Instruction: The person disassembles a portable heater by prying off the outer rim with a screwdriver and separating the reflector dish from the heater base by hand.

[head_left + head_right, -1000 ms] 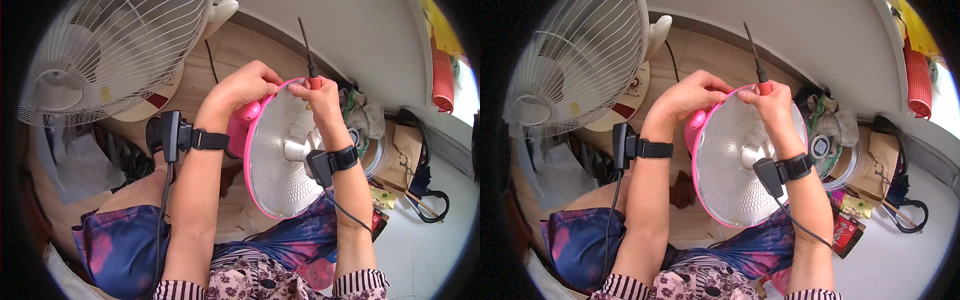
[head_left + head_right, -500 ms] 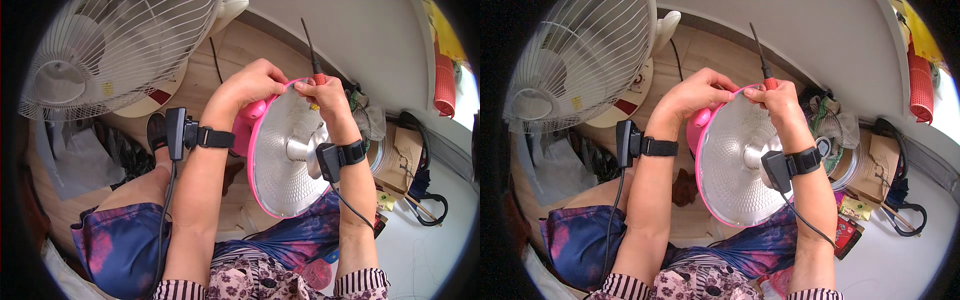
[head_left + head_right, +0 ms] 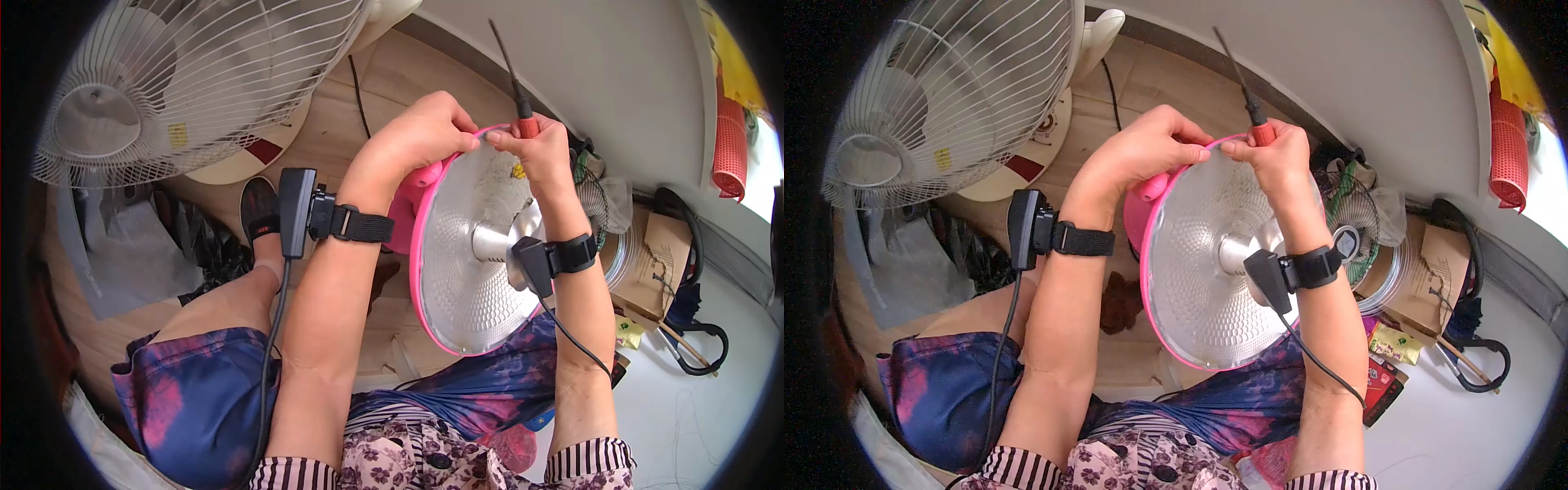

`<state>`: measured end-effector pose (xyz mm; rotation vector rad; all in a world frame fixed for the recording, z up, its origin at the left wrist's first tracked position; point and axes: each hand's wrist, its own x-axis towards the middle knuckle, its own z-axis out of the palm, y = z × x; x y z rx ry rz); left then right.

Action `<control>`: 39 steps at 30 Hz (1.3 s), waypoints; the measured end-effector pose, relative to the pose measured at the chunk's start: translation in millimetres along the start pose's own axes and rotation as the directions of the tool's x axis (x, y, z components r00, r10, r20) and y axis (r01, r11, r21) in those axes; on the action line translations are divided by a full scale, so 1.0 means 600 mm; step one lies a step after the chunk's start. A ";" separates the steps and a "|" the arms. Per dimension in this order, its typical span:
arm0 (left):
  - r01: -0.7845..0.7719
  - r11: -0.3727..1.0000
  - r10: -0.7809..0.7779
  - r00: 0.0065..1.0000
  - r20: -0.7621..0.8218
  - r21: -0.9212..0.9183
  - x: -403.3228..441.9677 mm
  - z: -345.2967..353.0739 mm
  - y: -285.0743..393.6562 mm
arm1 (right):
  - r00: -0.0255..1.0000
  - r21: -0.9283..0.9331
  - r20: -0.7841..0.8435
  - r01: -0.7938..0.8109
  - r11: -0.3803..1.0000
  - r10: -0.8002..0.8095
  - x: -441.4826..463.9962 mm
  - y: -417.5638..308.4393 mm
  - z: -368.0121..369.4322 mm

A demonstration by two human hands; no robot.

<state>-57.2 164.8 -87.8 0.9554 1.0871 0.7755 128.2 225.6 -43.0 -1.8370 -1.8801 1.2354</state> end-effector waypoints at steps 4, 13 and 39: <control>-0.127 0.990 0.135 0.981 -0.138 0.062 0.005 0.012 -0.014 | 0.985 -0.013 -0.069 0.160 0.987 -0.161 -0.016 -0.004 0.017; -0.164 0.948 0.230 0.945 -0.231 0.272 -0.023 0.026 0.012 | 0.969 0.011 -0.037 0.244 0.970 -0.243 -0.015 0.012 0.014; -0.096 0.982 0.105 0.993 -0.049 0.161 -0.031 0.007 0.007 | 0.913 0.003 0.187 0.370 0.929 -0.364 0.006 0.014 -0.015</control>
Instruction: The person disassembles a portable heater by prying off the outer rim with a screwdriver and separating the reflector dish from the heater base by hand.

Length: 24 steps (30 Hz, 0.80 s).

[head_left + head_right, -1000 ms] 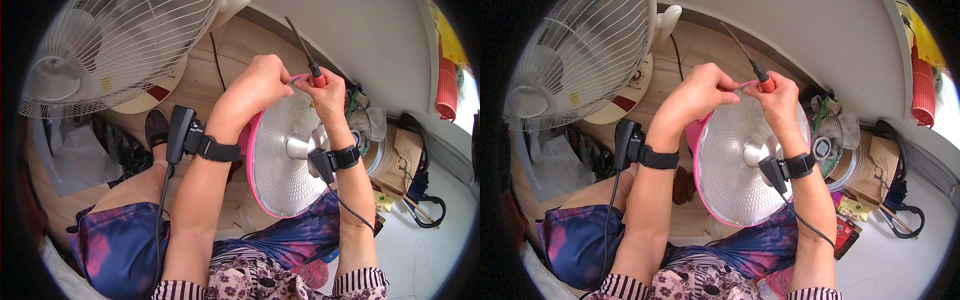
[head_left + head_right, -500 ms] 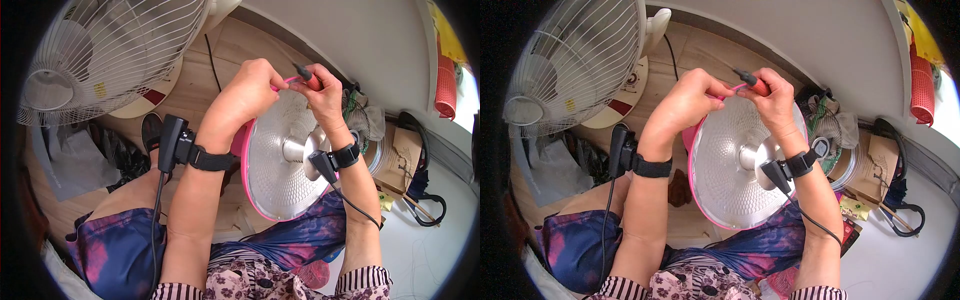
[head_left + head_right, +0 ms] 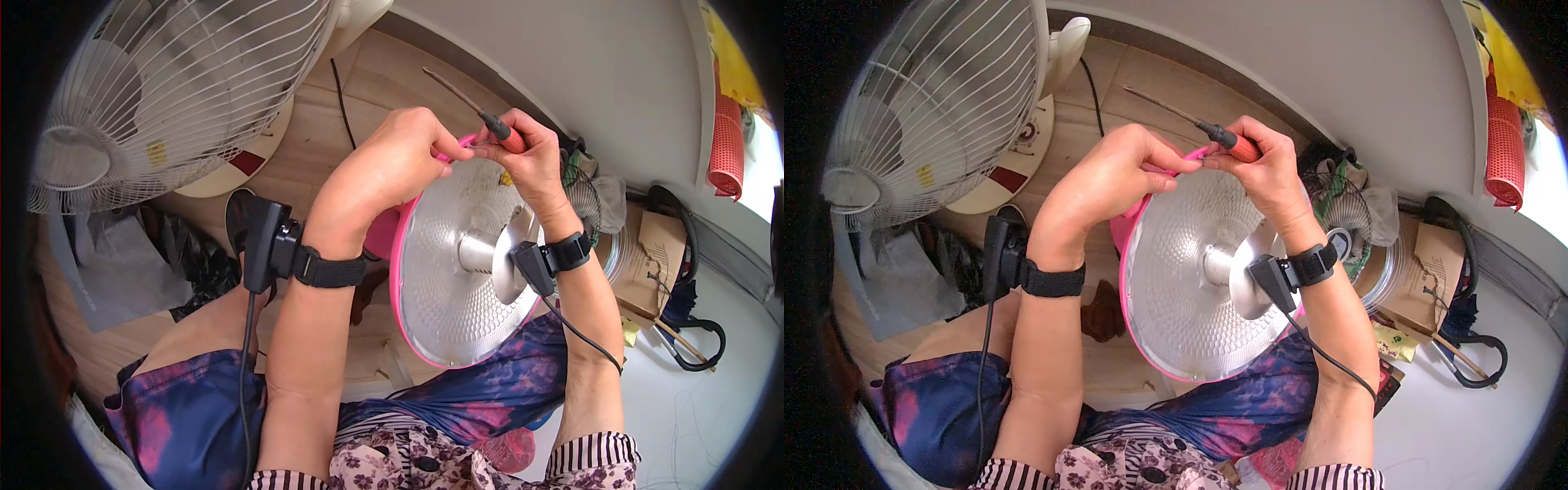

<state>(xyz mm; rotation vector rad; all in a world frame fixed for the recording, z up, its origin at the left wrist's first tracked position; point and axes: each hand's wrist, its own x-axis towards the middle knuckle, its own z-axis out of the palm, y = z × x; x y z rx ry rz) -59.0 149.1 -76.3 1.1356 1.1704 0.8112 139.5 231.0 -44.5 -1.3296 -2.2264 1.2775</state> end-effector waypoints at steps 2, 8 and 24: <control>0.008 1.000 -0.008 1.000 0.018 0.001 -0.001 -0.001 0.002 | 1.000 0.005 0.020 -0.020 1.000 0.019 0.002 -0.007 0.000; -0.035 0.999 0.034 0.999 0.042 0.019 -0.002 -0.002 0.004 | 0.998 0.062 0.060 -0.034 0.997 0.030 0.005 -0.011 -0.006; 0.076 0.962 -0.092 0.994 -0.050 -0.263 0.002 -0.001 0.002 | 0.997 -0.070 0.048 -0.054 0.996 0.058 0.023 -0.009 -0.008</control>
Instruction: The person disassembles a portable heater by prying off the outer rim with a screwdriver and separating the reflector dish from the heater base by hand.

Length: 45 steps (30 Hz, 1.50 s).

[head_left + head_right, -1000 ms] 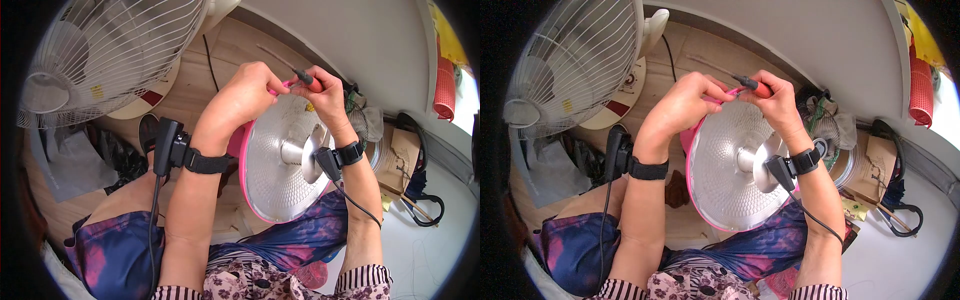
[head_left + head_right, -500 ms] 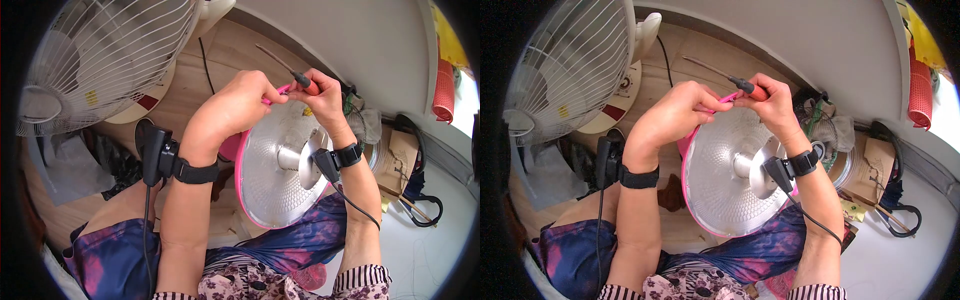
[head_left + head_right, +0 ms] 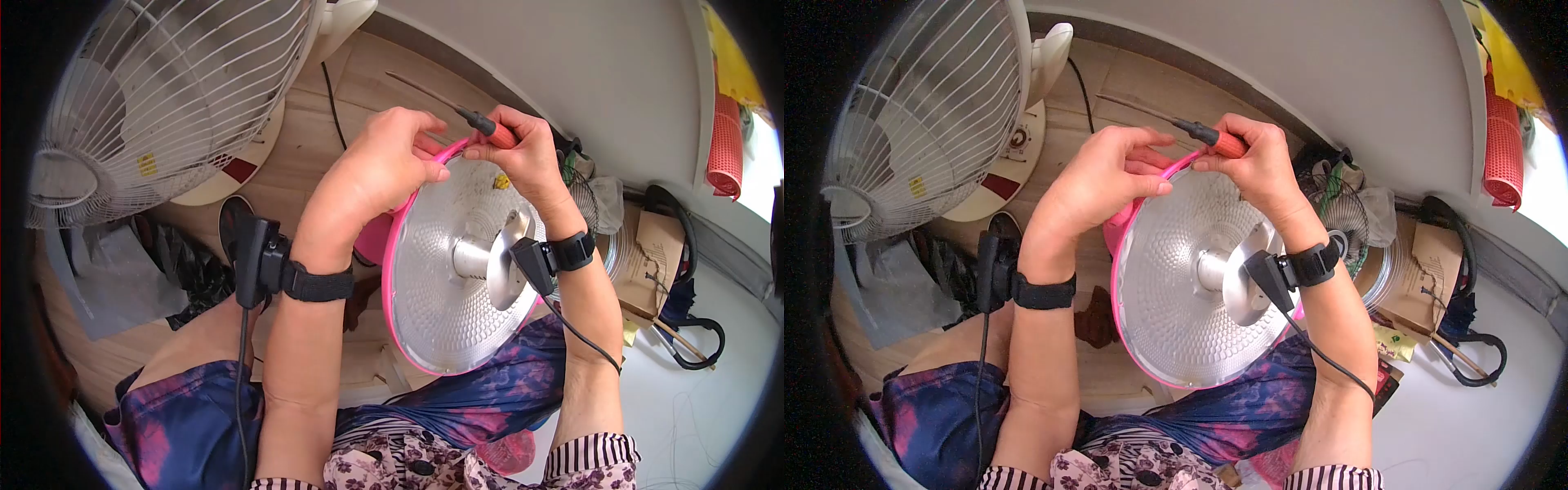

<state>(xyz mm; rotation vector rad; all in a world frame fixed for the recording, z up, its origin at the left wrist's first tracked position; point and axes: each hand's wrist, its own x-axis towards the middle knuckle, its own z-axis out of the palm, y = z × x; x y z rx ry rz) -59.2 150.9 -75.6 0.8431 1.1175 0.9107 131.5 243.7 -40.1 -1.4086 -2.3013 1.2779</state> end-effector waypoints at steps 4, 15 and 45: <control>-0.027 0.999 0.028 0.999 -0.020 0.032 0.001 0.000 -0.007 | 0.999 -0.059 0.006 -0.036 0.998 0.036 -0.001 -0.008 -0.003; -0.066 0.997 0.068 0.996 -0.060 0.038 0.003 0.007 -0.018 | 0.999 -0.041 0.020 -0.033 0.999 0.034 -0.001 -0.009 -0.003; -0.145 0.977 0.168 0.975 -0.143 0.157 -0.008 0.015 -0.006 | 0.977 -0.074 0.168 -0.123 0.990 0.133 0.021 -0.022 -0.014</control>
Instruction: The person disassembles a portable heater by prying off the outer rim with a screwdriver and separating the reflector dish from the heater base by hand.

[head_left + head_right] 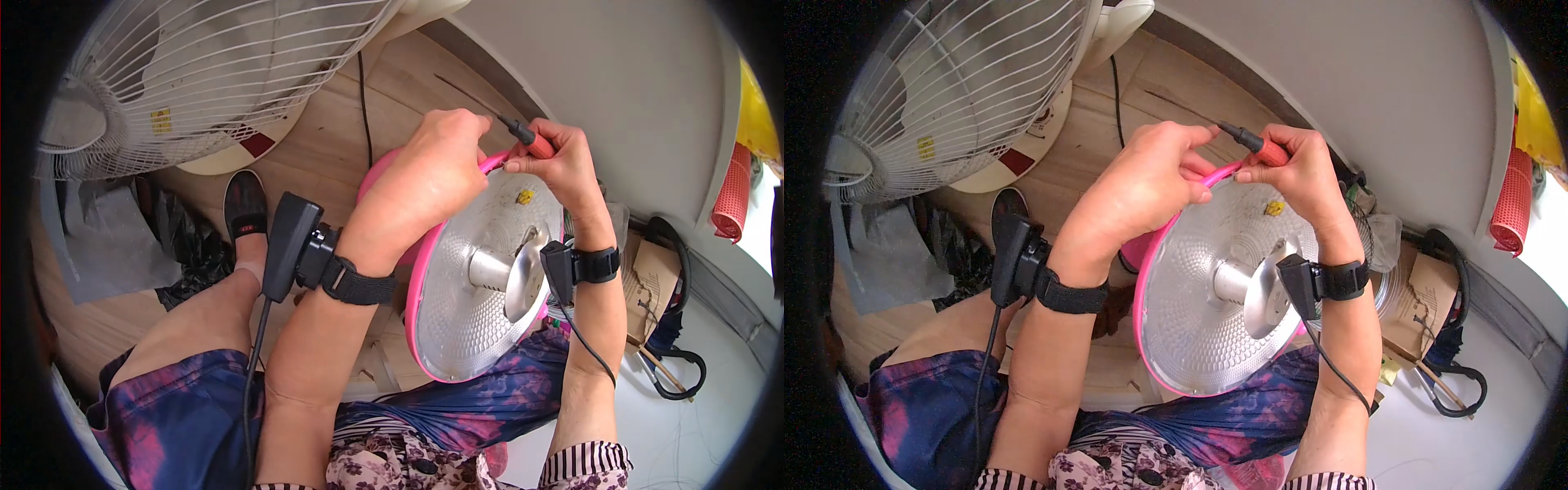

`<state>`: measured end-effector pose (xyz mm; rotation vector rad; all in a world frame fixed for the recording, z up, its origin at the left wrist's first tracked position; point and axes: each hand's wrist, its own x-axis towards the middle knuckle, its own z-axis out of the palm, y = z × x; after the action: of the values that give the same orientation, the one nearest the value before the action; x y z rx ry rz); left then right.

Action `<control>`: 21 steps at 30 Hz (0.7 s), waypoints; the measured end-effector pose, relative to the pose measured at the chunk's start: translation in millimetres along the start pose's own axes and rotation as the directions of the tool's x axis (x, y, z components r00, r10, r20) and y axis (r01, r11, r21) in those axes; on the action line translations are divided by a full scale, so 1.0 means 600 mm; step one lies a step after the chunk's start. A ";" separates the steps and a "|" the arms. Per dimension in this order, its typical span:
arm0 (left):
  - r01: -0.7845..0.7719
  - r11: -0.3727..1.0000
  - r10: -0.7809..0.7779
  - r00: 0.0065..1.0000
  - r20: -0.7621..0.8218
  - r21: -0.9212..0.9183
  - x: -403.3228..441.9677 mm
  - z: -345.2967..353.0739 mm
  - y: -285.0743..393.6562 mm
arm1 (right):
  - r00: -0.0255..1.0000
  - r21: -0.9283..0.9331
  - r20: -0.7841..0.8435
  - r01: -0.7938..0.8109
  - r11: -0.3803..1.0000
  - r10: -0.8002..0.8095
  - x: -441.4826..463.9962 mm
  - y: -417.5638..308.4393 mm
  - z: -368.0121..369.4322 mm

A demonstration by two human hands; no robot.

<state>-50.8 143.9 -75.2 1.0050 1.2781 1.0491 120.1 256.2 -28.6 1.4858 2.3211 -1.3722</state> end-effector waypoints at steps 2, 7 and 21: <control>-0.005 0.999 0.005 1.000 -0.008 0.032 0.000 -0.001 0.003 | 1.000 0.003 0.004 0.004 1.000 -0.004 0.002 0.004 0.000; 0.019 0.999 -0.019 1.000 0.025 -0.032 0.005 0.004 -0.014 | 1.000 0.003 0.009 0.012 1.000 -0.012 -0.001 -0.001 0.003; 0.136 0.985 -0.125 0.987 0.104 -0.110 0.009 -0.007 -0.008 | 0.987 0.111 0.156 0.029 0.993 -0.047 0.021 0.015 -0.002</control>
<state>-54.9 147.7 -81.5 0.8610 1.1732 0.9519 120.3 267.4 -39.6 1.3099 2.2217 -1.5872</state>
